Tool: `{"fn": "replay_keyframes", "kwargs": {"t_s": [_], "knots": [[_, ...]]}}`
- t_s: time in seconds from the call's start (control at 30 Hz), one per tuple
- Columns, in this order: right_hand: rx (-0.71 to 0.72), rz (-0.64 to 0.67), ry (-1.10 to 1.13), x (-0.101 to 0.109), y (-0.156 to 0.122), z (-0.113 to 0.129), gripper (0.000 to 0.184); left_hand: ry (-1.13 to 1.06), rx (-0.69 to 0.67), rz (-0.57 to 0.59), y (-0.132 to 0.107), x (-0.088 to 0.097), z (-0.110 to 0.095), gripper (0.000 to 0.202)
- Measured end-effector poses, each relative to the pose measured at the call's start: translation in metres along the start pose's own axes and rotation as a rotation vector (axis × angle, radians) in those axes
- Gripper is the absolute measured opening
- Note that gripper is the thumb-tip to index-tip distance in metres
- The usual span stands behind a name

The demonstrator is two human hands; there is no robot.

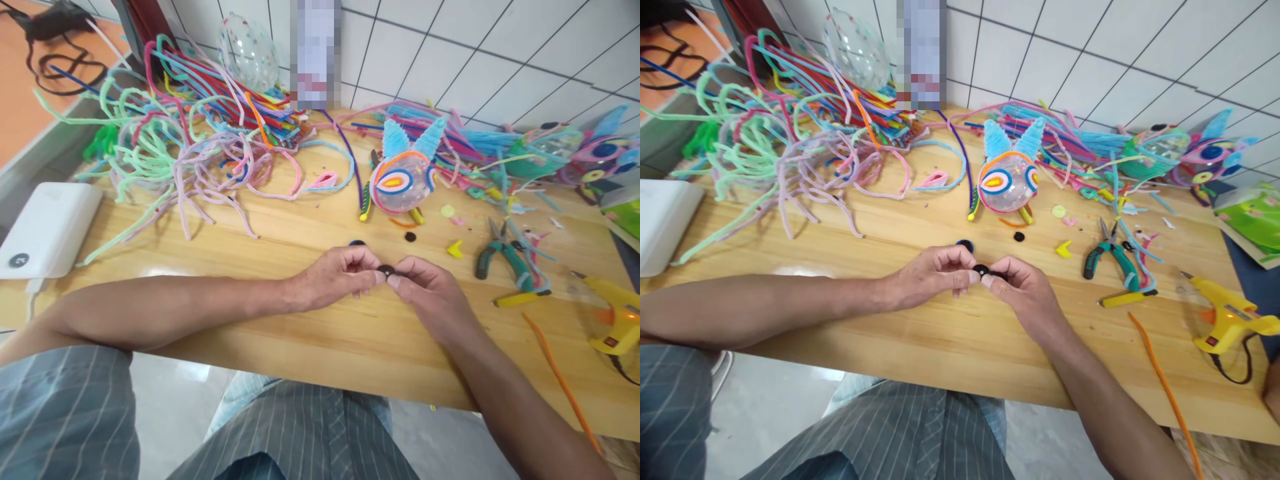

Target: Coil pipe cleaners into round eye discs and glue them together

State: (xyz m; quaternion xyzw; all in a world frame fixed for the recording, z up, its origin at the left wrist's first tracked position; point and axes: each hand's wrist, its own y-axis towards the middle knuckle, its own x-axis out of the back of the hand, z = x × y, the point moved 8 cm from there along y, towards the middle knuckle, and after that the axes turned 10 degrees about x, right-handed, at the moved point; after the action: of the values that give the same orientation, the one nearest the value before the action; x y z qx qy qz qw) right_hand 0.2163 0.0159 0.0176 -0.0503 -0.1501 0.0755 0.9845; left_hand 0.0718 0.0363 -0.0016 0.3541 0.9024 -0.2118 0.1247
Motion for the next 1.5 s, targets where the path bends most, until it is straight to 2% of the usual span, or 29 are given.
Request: {"fn": "replay_keyframes", "kwargs": {"t_s": [0.13, 0.33, 0.57, 0.77, 1.0, 1.2, 1.27, 1.37, 1.5], "knots": [[0.078, -0.037, 0.005, 0.009, 0.001, 0.005, 0.020, -0.067, 0.103, -0.004, 0.004, 0.002, 0.005, 0.032], [0.193, -0.159, -0.218, 0.025, -0.002, 0.019, 0.013, -0.185, 0.179, -0.009, 0.009, 0.003, 0.006, 0.033], [0.229, -0.197, -0.160, 0.023, -0.002, 0.020, 0.005, -0.137, 0.155, 0.002, 0.007, 0.002, 0.005, 0.033], [0.276, -0.181, -0.182, 0.022, -0.001, 0.021, 0.002, -0.114, 0.117, 0.004, 0.008, 0.002, 0.007, 0.032], [0.533, -0.087, -0.229, 0.011, -0.003, 0.031, 0.007, -0.142, 0.073, 0.020, 0.007, 0.003, 0.001, 0.026], [0.653, -0.087, -0.259, 0.004, -0.011, 0.039, 0.015, -0.302, 0.208, 0.059, 0.006, 0.001, 0.006, 0.025], [0.648, -0.130, -0.279, 0.004, -0.012, 0.039, 0.014, -0.344, 0.246, 0.098, 0.006, -0.003, 0.008, 0.026], [0.540, -0.241, -0.277, 0.010, -0.012, 0.033, 0.008, -0.358, 0.252, 0.115, 0.005, -0.006, 0.009, 0.028], [0.370, -0.267, -0.186, 0.011, -0.010, 0.026, 0.005, -0.116, 0.088, 0.061, 0.000, -0.005, -0.004, 0.028]]}}
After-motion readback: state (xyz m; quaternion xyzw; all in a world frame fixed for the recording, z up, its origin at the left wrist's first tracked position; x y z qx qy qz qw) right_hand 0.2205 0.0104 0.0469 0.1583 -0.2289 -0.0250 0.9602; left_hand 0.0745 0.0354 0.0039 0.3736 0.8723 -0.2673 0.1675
